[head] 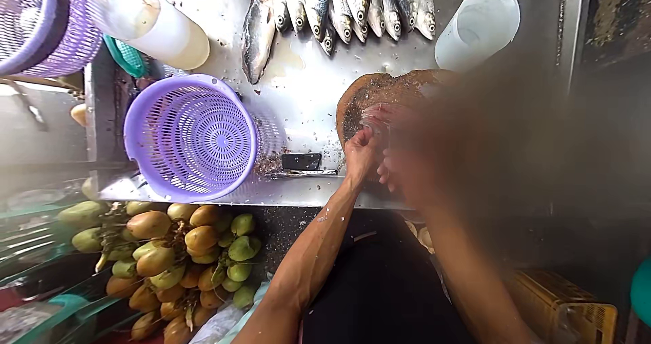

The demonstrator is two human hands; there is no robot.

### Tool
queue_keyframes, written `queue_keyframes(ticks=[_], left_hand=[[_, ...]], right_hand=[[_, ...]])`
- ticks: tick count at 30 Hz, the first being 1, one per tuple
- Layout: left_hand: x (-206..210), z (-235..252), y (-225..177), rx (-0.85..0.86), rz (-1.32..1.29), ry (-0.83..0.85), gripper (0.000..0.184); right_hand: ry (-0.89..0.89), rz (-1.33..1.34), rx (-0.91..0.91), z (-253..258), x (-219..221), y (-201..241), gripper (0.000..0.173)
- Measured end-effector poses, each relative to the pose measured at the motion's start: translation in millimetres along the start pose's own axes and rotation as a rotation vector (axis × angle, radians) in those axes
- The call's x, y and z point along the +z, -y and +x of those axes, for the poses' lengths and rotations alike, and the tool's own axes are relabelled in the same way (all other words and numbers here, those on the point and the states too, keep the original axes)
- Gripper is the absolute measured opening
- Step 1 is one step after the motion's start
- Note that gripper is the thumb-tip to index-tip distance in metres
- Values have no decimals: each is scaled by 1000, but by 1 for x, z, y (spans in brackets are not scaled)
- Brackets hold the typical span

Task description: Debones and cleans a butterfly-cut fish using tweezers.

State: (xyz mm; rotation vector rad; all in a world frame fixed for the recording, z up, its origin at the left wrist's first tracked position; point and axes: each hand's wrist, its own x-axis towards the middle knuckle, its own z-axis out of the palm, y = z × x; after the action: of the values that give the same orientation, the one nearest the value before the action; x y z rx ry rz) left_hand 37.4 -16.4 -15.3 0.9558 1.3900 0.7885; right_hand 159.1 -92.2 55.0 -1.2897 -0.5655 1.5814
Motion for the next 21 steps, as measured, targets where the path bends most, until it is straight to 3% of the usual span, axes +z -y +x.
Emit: queue_keyframes(ticks=[4,11,16,19,21], left_hand=[[1,10,-4,5,-14,-63,6],[1,12,-7,3,-30,-17,5],[-1,11,-5,64,-17,-5,10],[-2,14,-3,87,60,-13,5],[-4,11,-1,63,38,-16,4]], right_hand=[[88,155,173,-1,-7,1,37],[94,250,231,4,-4,-2,42],[82,123,70,5,-9,-4,29],[67,-3,-99,0,-5,1,33],[54,58,-62,-2,-2,5,31]])
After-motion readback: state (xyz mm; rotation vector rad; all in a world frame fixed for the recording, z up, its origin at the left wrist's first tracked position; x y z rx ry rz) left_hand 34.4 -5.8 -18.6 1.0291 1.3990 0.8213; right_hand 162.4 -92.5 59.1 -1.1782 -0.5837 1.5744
